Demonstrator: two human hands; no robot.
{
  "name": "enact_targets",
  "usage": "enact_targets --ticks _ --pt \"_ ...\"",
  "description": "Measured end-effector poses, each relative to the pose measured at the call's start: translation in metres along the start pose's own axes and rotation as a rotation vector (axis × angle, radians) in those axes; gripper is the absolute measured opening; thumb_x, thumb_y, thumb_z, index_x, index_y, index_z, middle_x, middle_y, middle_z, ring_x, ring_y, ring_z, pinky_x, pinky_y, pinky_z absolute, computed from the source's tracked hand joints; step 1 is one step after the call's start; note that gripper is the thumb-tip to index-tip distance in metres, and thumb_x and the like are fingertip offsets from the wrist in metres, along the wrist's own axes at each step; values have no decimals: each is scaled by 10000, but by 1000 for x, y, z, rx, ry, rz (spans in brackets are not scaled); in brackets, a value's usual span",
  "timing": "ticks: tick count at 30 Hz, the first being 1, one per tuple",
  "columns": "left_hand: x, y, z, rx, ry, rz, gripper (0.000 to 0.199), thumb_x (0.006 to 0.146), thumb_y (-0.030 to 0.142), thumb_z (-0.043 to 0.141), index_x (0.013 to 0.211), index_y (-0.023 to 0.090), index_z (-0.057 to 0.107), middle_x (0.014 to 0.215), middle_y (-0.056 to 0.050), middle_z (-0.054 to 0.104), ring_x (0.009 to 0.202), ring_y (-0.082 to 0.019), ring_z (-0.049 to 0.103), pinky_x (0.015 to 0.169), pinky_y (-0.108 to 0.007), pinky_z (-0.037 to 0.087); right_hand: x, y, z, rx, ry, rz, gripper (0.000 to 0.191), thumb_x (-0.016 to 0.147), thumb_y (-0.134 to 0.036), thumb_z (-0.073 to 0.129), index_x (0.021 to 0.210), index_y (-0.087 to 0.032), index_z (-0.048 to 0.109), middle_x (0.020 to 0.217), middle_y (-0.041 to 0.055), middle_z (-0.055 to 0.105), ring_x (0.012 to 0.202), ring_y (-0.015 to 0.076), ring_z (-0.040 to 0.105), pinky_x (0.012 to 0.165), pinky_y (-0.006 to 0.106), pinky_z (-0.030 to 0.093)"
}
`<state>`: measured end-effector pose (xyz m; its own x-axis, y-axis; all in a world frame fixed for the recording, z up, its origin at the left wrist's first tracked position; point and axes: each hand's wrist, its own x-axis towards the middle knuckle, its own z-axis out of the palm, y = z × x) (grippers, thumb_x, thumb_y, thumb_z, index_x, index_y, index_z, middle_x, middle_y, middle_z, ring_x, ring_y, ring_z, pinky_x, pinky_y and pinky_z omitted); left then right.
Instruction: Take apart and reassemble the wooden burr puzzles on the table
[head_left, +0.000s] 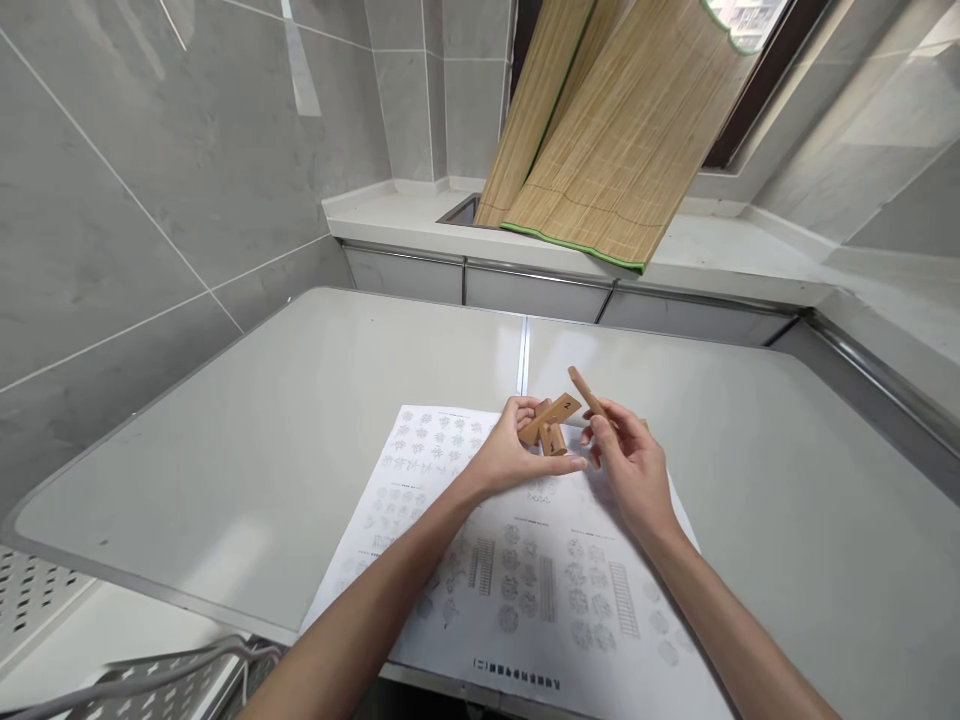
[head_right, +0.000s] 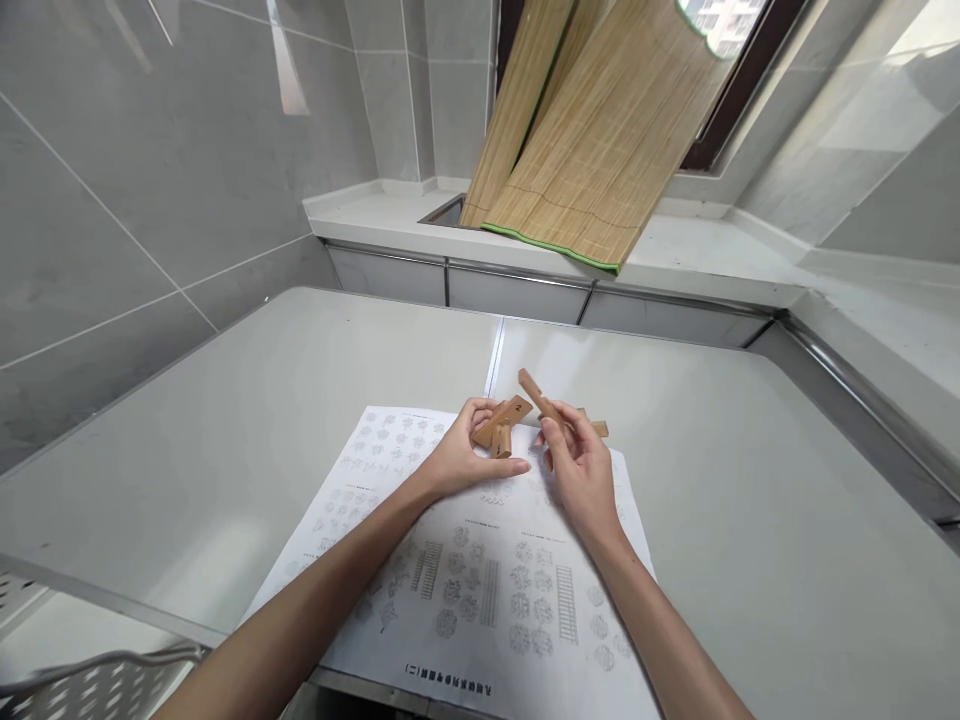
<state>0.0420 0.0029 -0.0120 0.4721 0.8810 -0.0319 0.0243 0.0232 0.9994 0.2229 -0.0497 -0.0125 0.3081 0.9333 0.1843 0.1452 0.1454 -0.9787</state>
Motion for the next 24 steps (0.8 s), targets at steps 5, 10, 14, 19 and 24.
enact_targets --ticks 5,10,14,19,24 --pt "5 2 -4 -199 19 47 723 676 548 914 1196 215 539 1121 -91 656 1034 -241 629 941 -403 469 -1 9 1 -70 69 -33 343 940 -486 679 1192 -252 673 714 -23 589 609 178 515 583 302 427" --pt "11 2 -8 -486 90 212 600 811 729 713 1011 175 603 969 -64 638 820 -165 585 832 -329 469 -4 20 7 -326 60 -112 348 932 -493 679 1152 -224 696 816 28 647 687 211 554 621 326 444" --pt "11 6 -12 -697 108 177 628 861 741 643 1102 160 643 946 -64 628 785 -162 587 790 -316 475 -6 21 11 -442 -30 -159 306 971 -487 629 1122 -227 684 926 66 698 737 234 596 650 347 457" --pt "12 8 -17 -801 113 136 665 847 758 642 1112 148 660 967 -83 642 724 -152 573 735 -318 476 -8 25 11 -558 -104 -214 278 996 -474 598 1108 -230 668 906 60 695 761 249 604 709 368 445" --pt "13 6 -18 -939 -7 98 619 874 680 680 1161 131 681 1033 -105 668 848 -174 625 795 -297 493 -7 29 13 -593 -209 -320 253 1006 -445 593 1114 -227 661 960 80 689 871 276 616 776 393 459"
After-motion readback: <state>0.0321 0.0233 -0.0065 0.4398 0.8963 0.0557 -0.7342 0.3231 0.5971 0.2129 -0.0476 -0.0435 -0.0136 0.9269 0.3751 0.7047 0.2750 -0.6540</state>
